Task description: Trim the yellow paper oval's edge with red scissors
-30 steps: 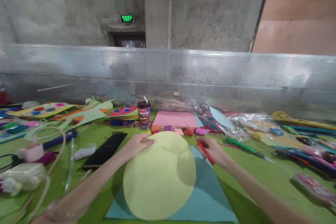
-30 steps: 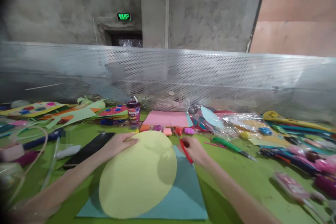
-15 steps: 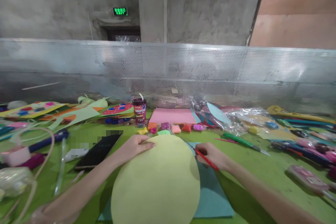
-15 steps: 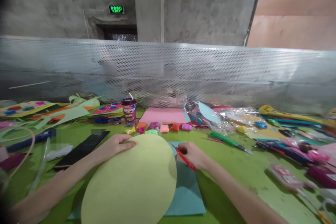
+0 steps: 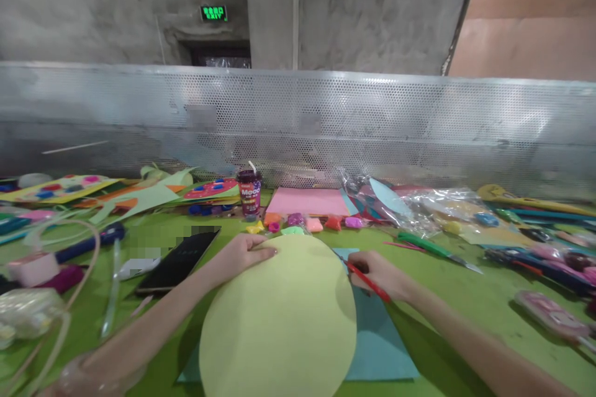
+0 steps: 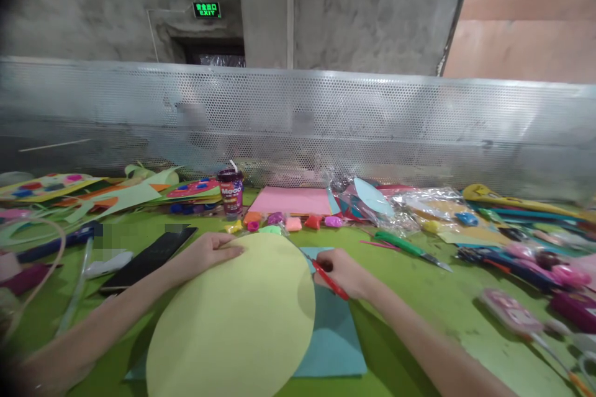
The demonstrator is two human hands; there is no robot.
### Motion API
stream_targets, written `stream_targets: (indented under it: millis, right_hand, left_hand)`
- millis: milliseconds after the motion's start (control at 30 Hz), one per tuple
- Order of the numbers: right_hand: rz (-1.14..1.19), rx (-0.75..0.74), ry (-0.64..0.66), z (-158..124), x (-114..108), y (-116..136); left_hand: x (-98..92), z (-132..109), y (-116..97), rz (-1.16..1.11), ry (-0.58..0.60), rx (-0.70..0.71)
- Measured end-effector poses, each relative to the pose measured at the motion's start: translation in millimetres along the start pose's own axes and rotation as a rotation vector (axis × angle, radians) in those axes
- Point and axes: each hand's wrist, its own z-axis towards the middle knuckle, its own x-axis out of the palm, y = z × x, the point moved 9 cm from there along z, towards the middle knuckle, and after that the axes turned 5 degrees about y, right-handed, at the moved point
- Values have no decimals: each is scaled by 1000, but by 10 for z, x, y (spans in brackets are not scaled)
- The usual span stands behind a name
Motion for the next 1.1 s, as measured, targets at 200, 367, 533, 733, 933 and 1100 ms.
stream_targets:
  millis: [200, 367, 533, 733, 933, 1100]
  right_hand:
    - [41, -2, 13, -1, 2, 19]
    - [6, 5, 11, 1, 2, -8]
    - [7, 0, 6, -9, -2, 9]
    - [70, 30, 47, -23, 13, 14]
    - [119, 38, 82, -29, 33, 1]
    - [134, 43, 87, -27, 41, -10]
  left_hand:
    - [4, -9, -6, 2, 2, 2]
    - [-10, -8, -5, 23, -11, -6]
    - [-23, -11, -13, 49, -17, -7]
    - [-25, -25, -30, 53, -17, -9]
    - [-2, -28, -40, 34, -1, -15]
    - [-6, -31, -48, 66, -3, -14]
